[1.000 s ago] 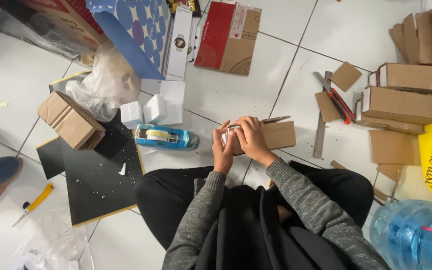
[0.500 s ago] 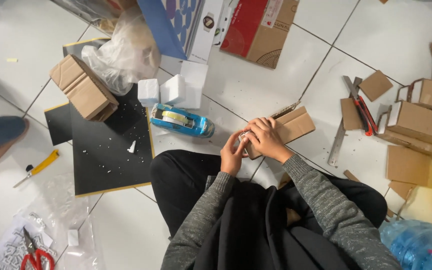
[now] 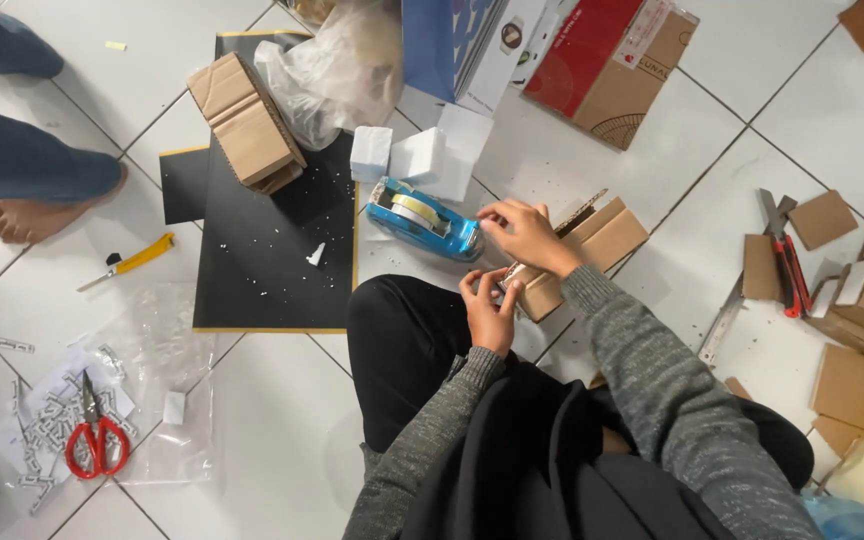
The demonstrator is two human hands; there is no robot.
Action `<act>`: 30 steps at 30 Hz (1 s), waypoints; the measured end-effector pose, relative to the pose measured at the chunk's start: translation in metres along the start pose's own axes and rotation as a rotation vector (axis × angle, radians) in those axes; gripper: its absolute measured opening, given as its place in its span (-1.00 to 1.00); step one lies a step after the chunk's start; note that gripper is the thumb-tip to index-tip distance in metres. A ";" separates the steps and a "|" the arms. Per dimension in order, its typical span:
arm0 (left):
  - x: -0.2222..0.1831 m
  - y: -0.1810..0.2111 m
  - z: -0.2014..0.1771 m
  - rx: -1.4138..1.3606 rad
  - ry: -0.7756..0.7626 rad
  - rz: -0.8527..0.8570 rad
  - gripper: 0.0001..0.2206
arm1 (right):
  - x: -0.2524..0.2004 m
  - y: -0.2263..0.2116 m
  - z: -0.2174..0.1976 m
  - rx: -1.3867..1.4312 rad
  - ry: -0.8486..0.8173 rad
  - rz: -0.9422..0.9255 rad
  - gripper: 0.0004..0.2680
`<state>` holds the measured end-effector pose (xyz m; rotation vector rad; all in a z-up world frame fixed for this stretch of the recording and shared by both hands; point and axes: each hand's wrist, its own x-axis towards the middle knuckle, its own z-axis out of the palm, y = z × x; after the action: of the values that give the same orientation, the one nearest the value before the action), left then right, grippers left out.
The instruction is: Cutting cardboard and folding it to assemble small packaging boxes.
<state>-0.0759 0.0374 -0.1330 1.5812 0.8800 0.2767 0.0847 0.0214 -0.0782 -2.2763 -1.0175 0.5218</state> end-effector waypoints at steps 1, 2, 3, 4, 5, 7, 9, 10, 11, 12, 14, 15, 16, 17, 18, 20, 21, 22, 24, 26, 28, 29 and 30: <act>-0.001 0.001 -0.001 -0.002 0.005 0.002 -0.69 | 0.010 0.000 0.009 -0.001 -0.001 -0.005 -0.86; -0.002 0.003 -0.002 0.150 0.072 0.064 -0.70 | 0.020 -0.001 0.019 -0.050 -0.117 0.062 -0.81; -0.004 0.004 -0.003 0.302 0.136 0.126 -0.71 | 0.030 0.000 0.028 -0.099 -0.232 0.132 -0.74; -0.005 0.004 -0.002 0.302 0.138 0.127 -0.71 | 0.039 0.014 0.042 -0.100 -0.231 0.131 -0.74; -0.004 0.004 -0.002 0.340 0.159 0.157 -0.74 | 0.050 0.027 0.056 -0.077 -0.233 0.191 -0.75; -0.005 0.013 -0.005 0.375 0.182 0.185 -0.76 | 0.060 0.040 0.067 -0.058 -0.236 0.251 -0.75; -0.008 0.028 -0.010 0.363 0.135 0.160 -0.74 | 0.055 0.038 0.063 0.289 -0.190 0.312 -0.83; -0.009 0.027 -0.009 0.361 0.135 0.155 -0.74 | 0.051 0.034 0.060 0.286 -0.195 0.315 -0.83; -0.007 0.026 -0.009 0.378 0.141 0.171 -0.75 | 0.049 0.029 0.056 0.324 -0.175 0.317 -0.86; -0.005 0.026 -0.008 0.395 0.147 0.188 -0.75 | 0.046 0.025 0.052 0.361 -0.156 0.319 -0.89; -0.004 0.031 -0.011 0.407 0.145 0.197 -0.76 | 0.041 0.023 0.037 0.414 -0.123 0.251 -0.91; -0.006 0.033 -0.011 0.416 0.142 0.204 -0.77 | 0.037 0.023 0.029 0.464 -0.091 0.184 -0.93; -0.003 0.030 -0.009 0.415 0.140 0.202 -0.77 | 0.032 0.019 0.017 0.464 -0.092 0.188 -0.93; -0.001 0.027 -0.008 0.456 0.146 0.249 -0.78 | 0.026 0.016 0.004 0.374 -0.127 0.193 -0.91; 0.001 0.024 -0.006 0.497 0.153 0.296 -0.78 | 0.019 0.012 -0.008 0.284 -0.161 0.197 -0.89; 0.003 0.022 -0.005 0.533 0.152 0.326 -0.78 | 0.011 0.026 -0.010 0.228 -0.216 0.235 -0.86; 0.005 0.021 -0.005 0.570 0.158 0.356 -0.78 | 0.009 0.032 -0.011 0.171 -0.275 0.268 -0.84; 0.007 0.023 -0.005 0.568 0.159 0.358 -0.78 | 0.007 0.036 -0.013 0.169 -0.273 0.266 -0.84; 0.008 0.025 -0.006 0.607 0.146 0.421 -0.77 | 0.000 0.045 -0.014 0.076 -0.307 0.269 -0.86; 0.008 0.023 -0.006 0.627 0.146 0.435 -0.76 | -0.005 0.036 -0.017 0.029 -0.331 0.262 -0.84; 0.011 0.022 -0.006 0.645 0.149 0.459 -0.75 | -0.006 0.025 -0.022 -0.021 -0.345 0.249 -0.83; 0.012 0.021 -0.006 0.661 0.125 0.445 -0.74 | -0.007 0.020 -0.023 -0.064 -0.366 0.265 -0.82; 0.012 0.019 -0.006 0.678 0.102 0.430 -0.74 | -0.008 0.015 -0.025 -0.107 -0.387 0.281 -0.82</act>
<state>-0.0641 0.0506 -0.1176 2.4116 0.7391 0.3893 0.1013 -0.0017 -0.0684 -2.4863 -0.9203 1.0823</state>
